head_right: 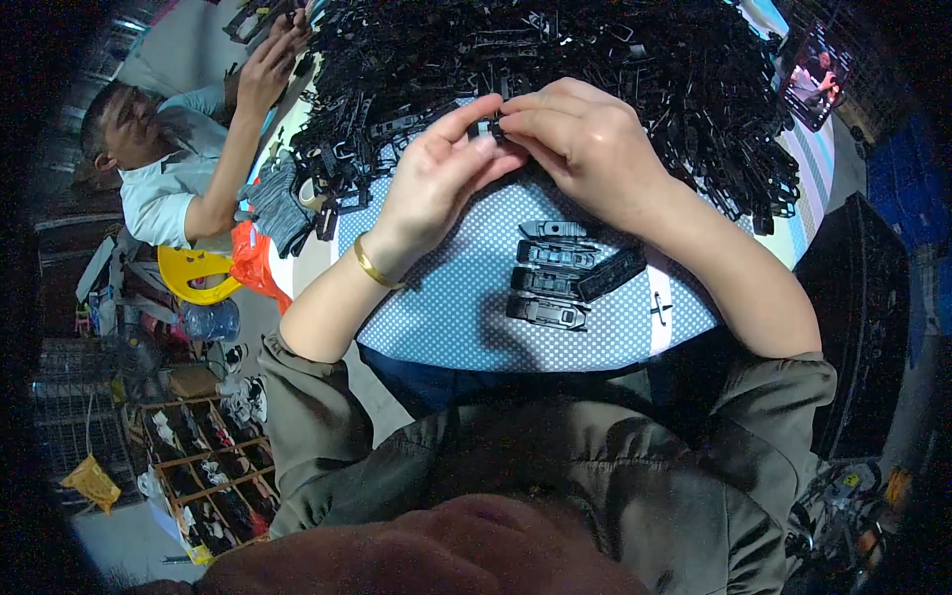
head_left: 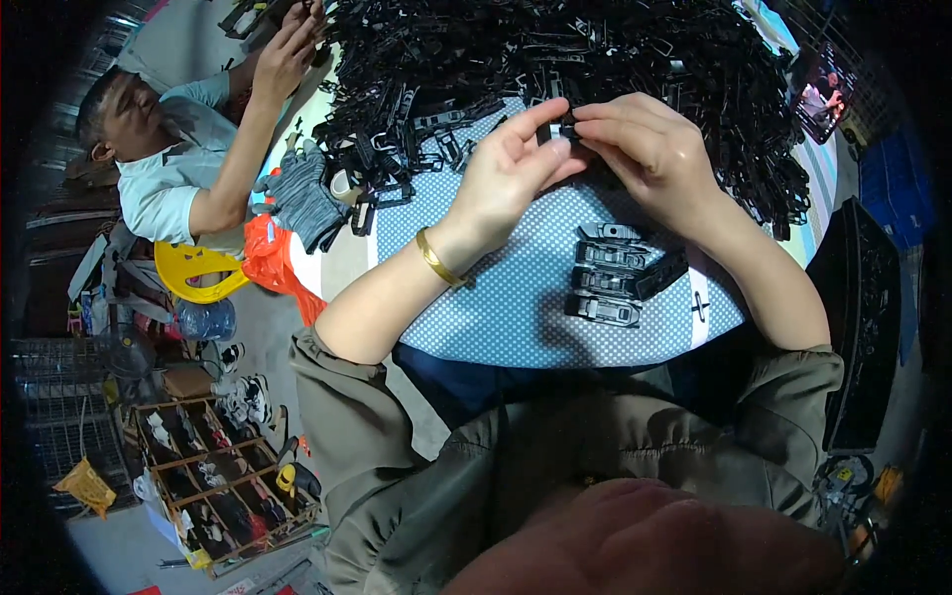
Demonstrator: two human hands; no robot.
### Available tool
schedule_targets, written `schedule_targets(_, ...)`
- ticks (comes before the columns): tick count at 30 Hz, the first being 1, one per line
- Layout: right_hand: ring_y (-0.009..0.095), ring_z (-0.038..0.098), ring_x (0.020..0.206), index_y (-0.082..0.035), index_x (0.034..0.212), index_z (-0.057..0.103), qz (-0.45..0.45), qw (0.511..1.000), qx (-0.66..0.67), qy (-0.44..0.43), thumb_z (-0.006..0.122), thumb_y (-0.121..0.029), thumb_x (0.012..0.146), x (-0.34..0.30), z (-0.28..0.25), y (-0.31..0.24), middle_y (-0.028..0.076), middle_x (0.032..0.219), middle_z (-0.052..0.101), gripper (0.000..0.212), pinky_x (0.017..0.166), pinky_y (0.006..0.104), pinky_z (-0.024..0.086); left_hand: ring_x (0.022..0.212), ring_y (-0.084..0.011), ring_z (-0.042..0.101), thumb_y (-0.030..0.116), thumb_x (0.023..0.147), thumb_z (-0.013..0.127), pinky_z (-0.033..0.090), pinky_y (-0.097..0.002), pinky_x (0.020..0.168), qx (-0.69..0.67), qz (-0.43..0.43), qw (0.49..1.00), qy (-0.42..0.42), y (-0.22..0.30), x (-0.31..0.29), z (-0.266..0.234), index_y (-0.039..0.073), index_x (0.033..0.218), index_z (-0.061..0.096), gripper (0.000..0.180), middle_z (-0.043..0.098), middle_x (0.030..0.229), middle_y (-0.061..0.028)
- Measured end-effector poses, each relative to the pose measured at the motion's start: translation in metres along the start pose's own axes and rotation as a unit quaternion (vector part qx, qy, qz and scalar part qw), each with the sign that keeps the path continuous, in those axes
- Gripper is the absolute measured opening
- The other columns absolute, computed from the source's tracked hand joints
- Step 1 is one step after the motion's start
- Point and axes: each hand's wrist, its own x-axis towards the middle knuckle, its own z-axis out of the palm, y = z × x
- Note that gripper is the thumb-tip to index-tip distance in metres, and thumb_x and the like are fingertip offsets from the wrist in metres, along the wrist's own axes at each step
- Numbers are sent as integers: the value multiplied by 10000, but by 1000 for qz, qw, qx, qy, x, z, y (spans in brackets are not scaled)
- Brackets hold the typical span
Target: The person assembles plastic components by picking plastic pieces from a pile, snapping them together by hand, and placing the assembled units on the table.
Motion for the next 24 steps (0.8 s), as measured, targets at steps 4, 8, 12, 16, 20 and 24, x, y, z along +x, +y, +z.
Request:
schedule_targets(4,254,605,873,-23,883,622,-53,998,-25,14,649,-23,689,1,0,0,111,950,627,196,759,364,480,978,-210,560,110,895,460,481,-322,868,-109,-45,993,-12,9,0,2,-40,1247,350,398,523,1095,-153)
schedule_targets(8,258,586,959,-29,919,623,-87,995,-34,22,664,-73,686,3,2,-2,112,987,623,241,842,397,440,982,-209,559,119,899,453,489,-314,855,-121,-37,991,-40,15,0,-4,-36,1238,367,382,523,1099,-149)
schedule_targets(12,240,575,980,-25,1013,602,-25,992,120,-32,645,-103,703,10,-16,4,123,1031,606,323,863,366,430,919,-233,599,140,907,442,520,-290,792,-81,-38,993,-73,24,0,3,-53,1245,344,401,545,1050,-159)
schedule_targets(16,165,585,917,-11,1012,603,250,962,75,78,564,-160,833,7,-31,50,97,982,618,236,759,252,466,884,-238,615,137,918,407,533,-270,757,-9,-62,997,-47,19,-1,0,-76,1263,288,423,548,1026,-184)
schedule_targets(20,183,587,820,-68,898,648,211,947,-240,-16,605,-234,797,-5,-31,84,63,853,616,198,690,277,477,885,-221,613,107,915,397,528,-238,759,-4,-134,989,-60,10,2,5,-76,1257,302,400,543,1037,-191)
schedule_targets(24,230,560,787,-63,792,631,168,919,-345,-86,627,-222,749,-4,-21,84,58,762,581,164,659,341,472,993,-226,570,85,914,385,494,-254,843,26,-159,984,-69,5,1,8,-51,1262,324,378,507,1133,-197)
